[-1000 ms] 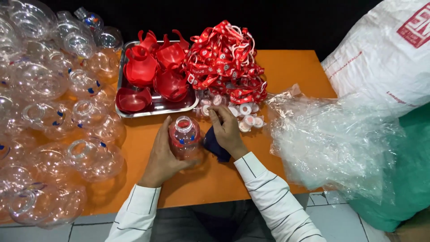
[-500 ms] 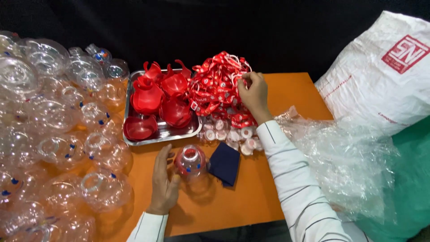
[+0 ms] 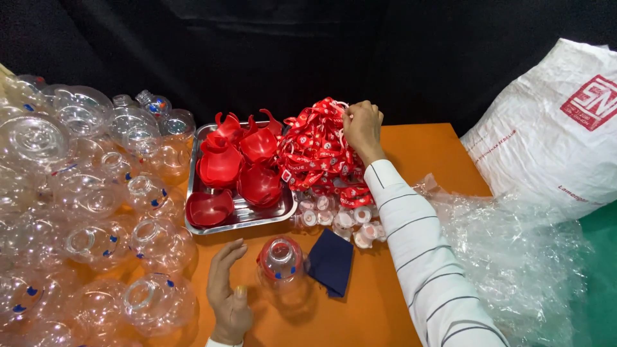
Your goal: Assembling a decorative bottle by attaching a red strap and harness to the bottle neck.
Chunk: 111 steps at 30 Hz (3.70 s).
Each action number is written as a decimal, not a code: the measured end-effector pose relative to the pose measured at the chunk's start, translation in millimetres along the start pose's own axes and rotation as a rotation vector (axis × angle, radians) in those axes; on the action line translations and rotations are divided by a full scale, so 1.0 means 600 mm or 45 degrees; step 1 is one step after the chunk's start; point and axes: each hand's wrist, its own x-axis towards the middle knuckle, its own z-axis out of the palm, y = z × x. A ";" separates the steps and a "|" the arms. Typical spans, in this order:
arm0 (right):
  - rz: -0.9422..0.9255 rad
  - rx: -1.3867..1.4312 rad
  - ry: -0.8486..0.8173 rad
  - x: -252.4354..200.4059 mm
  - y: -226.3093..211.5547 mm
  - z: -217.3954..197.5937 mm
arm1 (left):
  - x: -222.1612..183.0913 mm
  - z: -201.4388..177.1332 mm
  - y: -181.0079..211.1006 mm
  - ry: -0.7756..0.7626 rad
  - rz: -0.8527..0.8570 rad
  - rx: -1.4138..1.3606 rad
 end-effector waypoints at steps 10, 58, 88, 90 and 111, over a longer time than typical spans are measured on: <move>-0.213 0.834 0.305 -0.013 -0.086 -0.094 | 0.206 0.053 0.098 -0.136 0.198 -0.075; -0.137 1.521 -1.288 -0.302 -0.100 -0.557 | 0.104 0.087 0.259 -0.937 -0.427 -1.108; -0.543 0.620 -0.373 -0.362 -0.168 -0.551 | 0.027 0.156 0.218 -0.434 0.291 -0.219; -0.539 0.685 -0.369 -0.353 -0.178 -0.552 | 0.015 0.161 0.177 -0.396 0.205 -0.075; 0.039 0.972 -0.685 -0.342 -0.104 -0.465 | 0.071 0.104 0.236 -0.233 -0.189 -0.622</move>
